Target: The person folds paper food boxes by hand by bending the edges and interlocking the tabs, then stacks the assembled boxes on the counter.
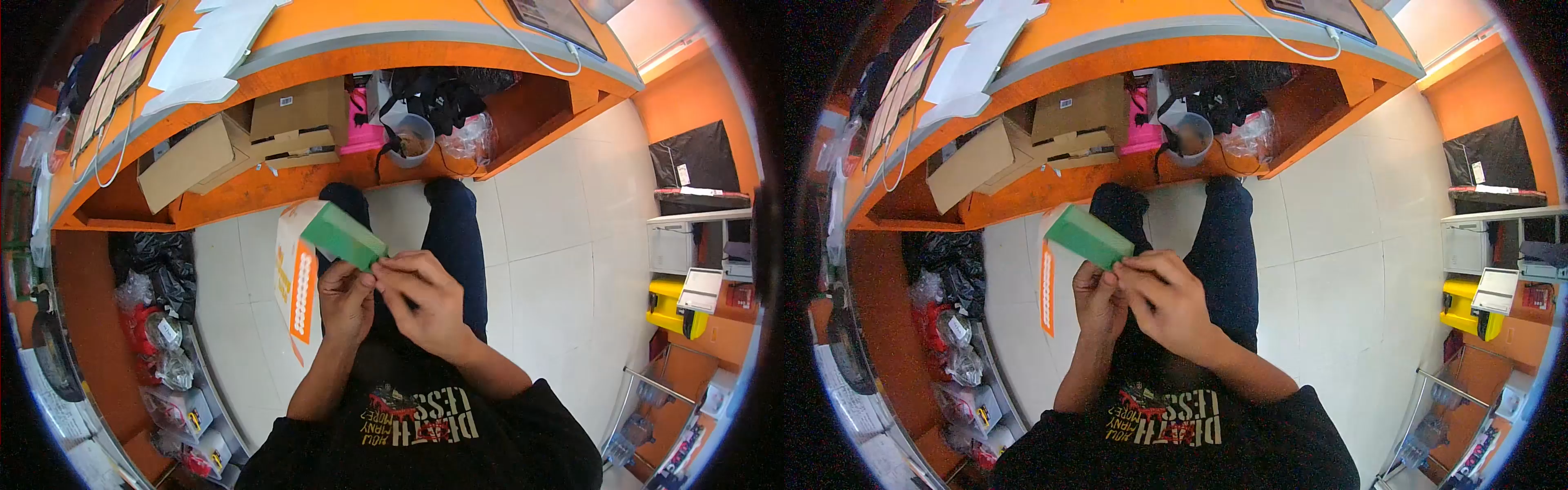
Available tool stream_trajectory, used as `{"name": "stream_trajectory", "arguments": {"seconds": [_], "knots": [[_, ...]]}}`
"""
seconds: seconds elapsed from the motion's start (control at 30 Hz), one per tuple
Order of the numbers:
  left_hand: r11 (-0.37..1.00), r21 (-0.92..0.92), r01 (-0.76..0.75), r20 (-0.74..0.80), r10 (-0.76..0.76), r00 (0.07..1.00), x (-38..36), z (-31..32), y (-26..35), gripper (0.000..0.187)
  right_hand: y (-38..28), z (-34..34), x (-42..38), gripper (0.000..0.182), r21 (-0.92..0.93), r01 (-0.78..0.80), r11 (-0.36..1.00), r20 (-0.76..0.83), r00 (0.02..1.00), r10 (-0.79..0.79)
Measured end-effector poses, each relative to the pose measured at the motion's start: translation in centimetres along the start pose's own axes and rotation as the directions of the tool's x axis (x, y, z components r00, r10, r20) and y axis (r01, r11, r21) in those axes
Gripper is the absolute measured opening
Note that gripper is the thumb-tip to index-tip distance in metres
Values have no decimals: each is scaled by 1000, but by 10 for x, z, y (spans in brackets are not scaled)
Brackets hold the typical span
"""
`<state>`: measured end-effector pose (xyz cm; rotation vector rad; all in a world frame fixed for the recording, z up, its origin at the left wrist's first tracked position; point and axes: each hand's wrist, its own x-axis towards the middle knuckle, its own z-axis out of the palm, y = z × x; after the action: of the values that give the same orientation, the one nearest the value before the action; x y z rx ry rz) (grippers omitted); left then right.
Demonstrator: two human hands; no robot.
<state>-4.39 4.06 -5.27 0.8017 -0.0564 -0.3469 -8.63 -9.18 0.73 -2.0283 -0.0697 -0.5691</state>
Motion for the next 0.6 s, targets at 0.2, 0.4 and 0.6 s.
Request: {"name": "stream_trajectory", "arguments": {"seconds": [0.2, 0.4, 0.6], "knots": [[993, -20, 120, -26, -120, 992, -2, 5, 9, 32, 3, -3, 12, 30, -106, 110, 988, 58, 993, -104], [953, 270, 138, 87, -166, 982, 5, 22, 18, 47, 33, 0, 6, 19, 207, -158, 965, -49, 984, 172], [466, 846, -258, 355, -134, 925, 14, 38, 15, 46, 75, 21, -18, 6, 430, -372, 822, -181, 857, 483]]}}
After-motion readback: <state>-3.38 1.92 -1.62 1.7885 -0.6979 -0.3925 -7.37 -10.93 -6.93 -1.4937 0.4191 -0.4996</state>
